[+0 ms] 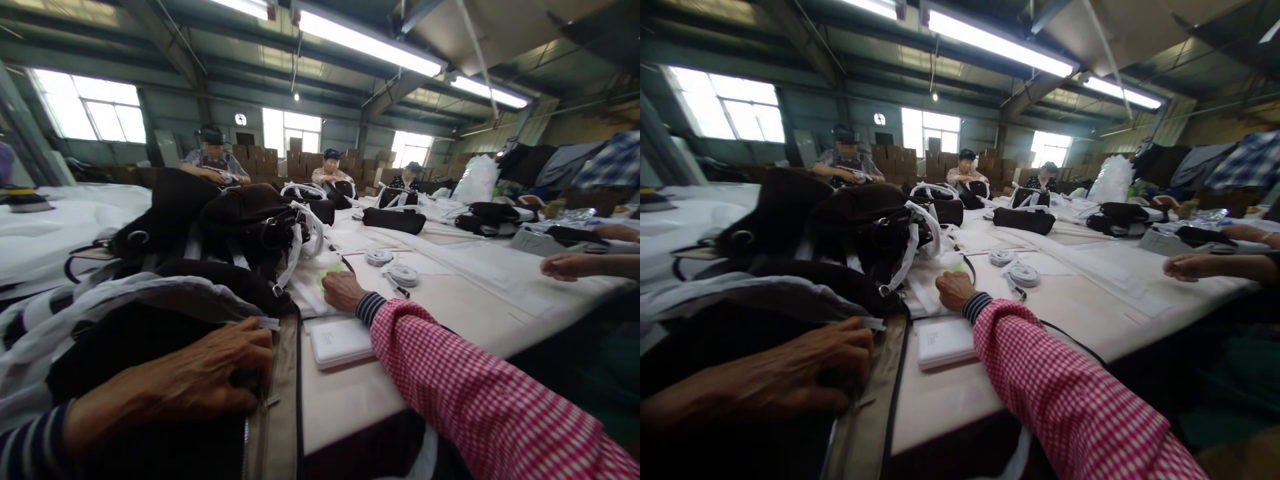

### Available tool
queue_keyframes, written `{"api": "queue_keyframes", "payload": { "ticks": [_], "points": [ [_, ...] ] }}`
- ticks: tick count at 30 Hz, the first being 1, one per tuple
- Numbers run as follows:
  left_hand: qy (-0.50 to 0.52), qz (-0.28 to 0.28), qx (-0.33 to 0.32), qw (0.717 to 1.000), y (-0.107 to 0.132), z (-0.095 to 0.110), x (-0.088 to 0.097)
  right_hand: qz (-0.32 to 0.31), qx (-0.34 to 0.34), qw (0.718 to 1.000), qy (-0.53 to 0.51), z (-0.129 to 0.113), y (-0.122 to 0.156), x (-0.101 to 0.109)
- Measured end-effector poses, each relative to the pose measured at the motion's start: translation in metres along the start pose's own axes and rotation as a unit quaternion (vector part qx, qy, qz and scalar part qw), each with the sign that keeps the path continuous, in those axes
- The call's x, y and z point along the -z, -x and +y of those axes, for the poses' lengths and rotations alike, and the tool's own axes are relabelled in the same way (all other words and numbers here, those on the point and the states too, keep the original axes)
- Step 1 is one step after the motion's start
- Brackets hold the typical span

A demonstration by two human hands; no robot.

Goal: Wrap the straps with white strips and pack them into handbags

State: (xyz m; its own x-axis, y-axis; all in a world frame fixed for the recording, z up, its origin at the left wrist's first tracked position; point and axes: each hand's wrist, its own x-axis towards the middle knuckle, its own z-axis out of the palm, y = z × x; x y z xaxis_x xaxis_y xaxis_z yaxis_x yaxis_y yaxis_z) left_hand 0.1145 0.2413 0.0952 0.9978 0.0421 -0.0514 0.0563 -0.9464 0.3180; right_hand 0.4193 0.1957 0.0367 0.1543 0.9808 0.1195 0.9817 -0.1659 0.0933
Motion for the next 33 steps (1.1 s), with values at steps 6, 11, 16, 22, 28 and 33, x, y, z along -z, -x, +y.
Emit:
{"api": "queue_keyframes", "payload": {
  "ticks": [6, 11, 16, 22, 28, 33],
  "points": [
    [0.08, -0.031, 0.004, 0.996, 0.002, -0.002, 0.002, 0.013, -0.026, 0.999, -0.013, 0.001, 0.003, 0.001],
    [0.047, 0.004, -0.031, 0.998, 0.011, -0.016, -0.003, 0.035, -0.071, 0.995, -0.068, 0.005, 0.005, 0.003],
    [0.03, 0.048, -0.087, 0.995, 0.018, -0.016, 0.003, 0.092, -0.12, 0.97, -0.192, 0.012, 0.01, 0.022],
    [0.02, 0.051, -0.121, 0.991, 0.016, -0.016, 0.003, 0.051, -0.106, 0.905, -0.41, -0.021, 0.044, 0.056],
    [0.057, 0.031, -0.113, 0.991, 0.007, -0.02, 0.007, -0.18, -0.093, 0.745, -0.636, -0.095, 0.067, 0.056],
    [0.044, 0.046, -0.099, 0.993, 0.01, -0.021, 0.011, -0.162, -0.107, 0.778, -0.597, -0.114, 0.049, 0.051]
  ]
}}
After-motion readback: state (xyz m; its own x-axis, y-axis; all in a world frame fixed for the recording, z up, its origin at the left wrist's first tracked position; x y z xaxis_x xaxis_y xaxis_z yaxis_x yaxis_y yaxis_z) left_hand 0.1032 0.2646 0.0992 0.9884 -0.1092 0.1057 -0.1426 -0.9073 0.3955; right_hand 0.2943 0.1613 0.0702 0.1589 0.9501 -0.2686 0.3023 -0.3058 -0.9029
